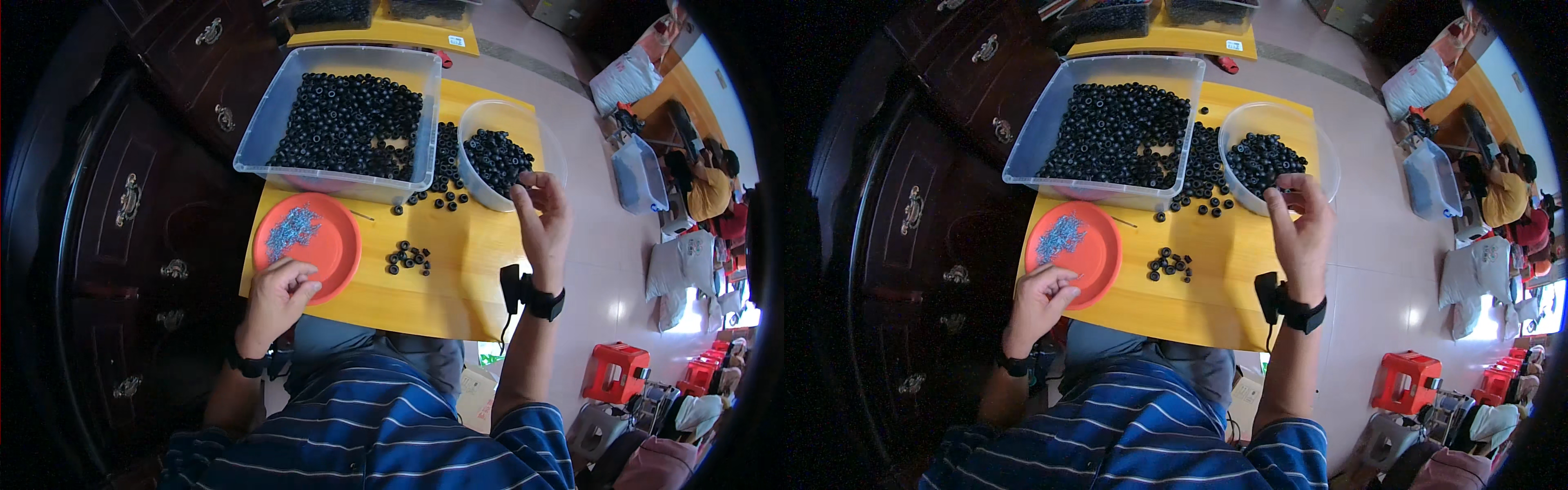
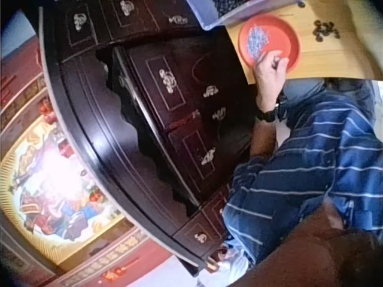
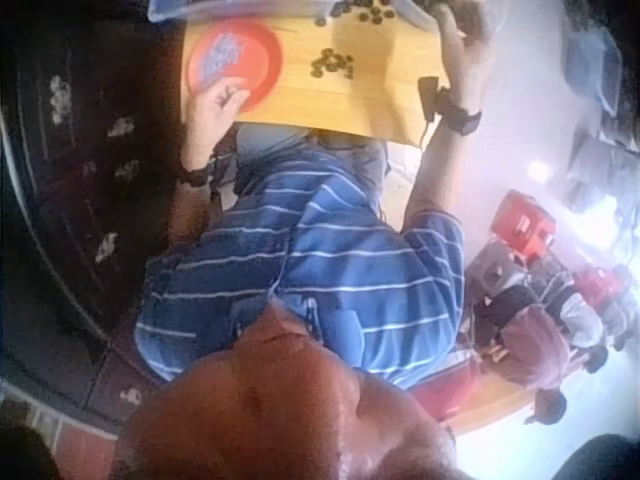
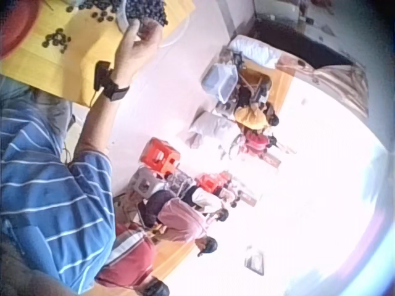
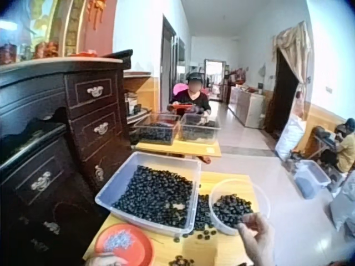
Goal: Assembling small plastic components by inserting blue plastic pieces into black plastic circular parts.
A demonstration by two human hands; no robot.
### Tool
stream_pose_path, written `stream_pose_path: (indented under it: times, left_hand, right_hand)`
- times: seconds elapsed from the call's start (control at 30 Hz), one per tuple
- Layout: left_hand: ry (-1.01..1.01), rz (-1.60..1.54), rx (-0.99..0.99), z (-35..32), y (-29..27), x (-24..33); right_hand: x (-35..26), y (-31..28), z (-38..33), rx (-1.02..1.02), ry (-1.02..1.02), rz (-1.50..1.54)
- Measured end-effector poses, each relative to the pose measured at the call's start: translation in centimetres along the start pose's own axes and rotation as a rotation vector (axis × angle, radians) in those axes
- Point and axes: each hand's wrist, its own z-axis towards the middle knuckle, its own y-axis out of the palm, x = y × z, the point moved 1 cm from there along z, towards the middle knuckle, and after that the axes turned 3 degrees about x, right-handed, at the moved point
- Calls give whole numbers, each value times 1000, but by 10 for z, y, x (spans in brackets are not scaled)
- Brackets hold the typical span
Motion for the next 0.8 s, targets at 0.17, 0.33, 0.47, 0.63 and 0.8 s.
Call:
stream_pose_path:
  times: [0.17,0.33,0.47,0.63,0.8]
  left_hand:
    - [-11,259,24,11,-7,-11]
    - [55,414,-49,18,-3,-26]
    - [75,448,-47,23,6,-24]
    - [92,438,-73,24,16,-29]
    - [124,439,-105,25,21,-30]
  right_hand:
    - [13,10,-21,-22,16,-37]
    - [17,37,-83,-340,143,-159]
    - [16,47,-115,-420,146,-186]
    - [16,56,-122,-415,78,-253]
    - [22,60,-124,-385,50,-292]
